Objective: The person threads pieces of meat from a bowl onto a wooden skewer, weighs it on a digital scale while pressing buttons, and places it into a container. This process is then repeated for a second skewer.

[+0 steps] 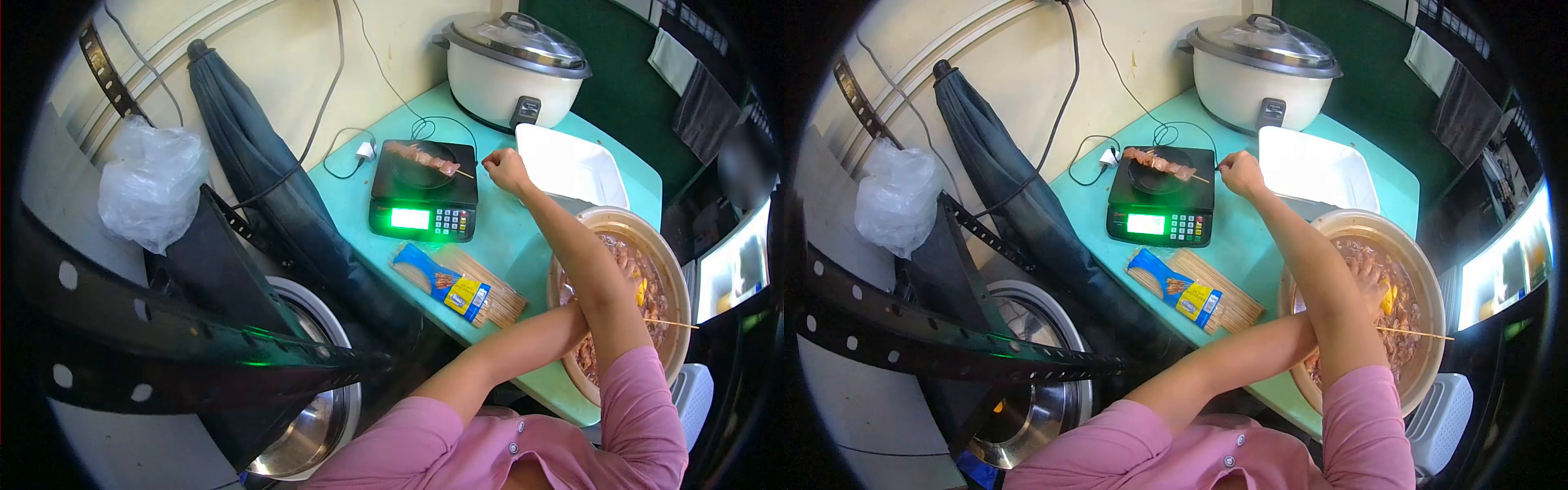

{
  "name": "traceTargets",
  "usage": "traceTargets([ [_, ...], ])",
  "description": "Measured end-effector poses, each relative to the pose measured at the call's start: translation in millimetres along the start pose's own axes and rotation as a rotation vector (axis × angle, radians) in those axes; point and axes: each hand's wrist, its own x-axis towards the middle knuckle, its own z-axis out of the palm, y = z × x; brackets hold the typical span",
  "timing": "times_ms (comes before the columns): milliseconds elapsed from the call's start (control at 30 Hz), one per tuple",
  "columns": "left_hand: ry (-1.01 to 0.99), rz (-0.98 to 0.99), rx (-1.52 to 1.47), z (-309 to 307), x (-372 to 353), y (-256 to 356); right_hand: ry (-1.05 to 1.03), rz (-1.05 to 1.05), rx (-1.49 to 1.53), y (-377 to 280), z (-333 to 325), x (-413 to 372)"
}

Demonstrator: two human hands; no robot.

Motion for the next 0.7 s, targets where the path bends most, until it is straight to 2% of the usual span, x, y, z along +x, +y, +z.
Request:
traceTargets([
  [67, 0.011, 0.024, -0.094, 58.6, 24.2, -13.7, 0.0, -0.022, -0.01, 0.8, 0.7, 0.5],
  [233, -0.022, 0.021, -0.328, 73.2, 29.9, -20.1, -0.016, 0.003, -0.011, 1.5, 1.8, 1.2],
  [333, 0.062, 0.088, -0.413, 79.1, 30.8, -23.2, -0.021, 0.019, -0.008, 0.9, 2.9, 0.4],
  [400, -0.078, 0.088, -0.471, 80.3, 30.8, -23.8, -0.024, 0.029, -0.007, -0.1, 3.4, 0.1],
  [500, -0.028, 0.163, -0.52, 86.0, 30.9, -32.9, -0.049, -0.007, -0.002, -1.5, 3.4, -1.0],
  [700, -0.073, 0.034, -0.246, 62.1, 25.2, -14.2, -0.056, -0.058, -0.059, -1.7, 9.7, -2.8],
])
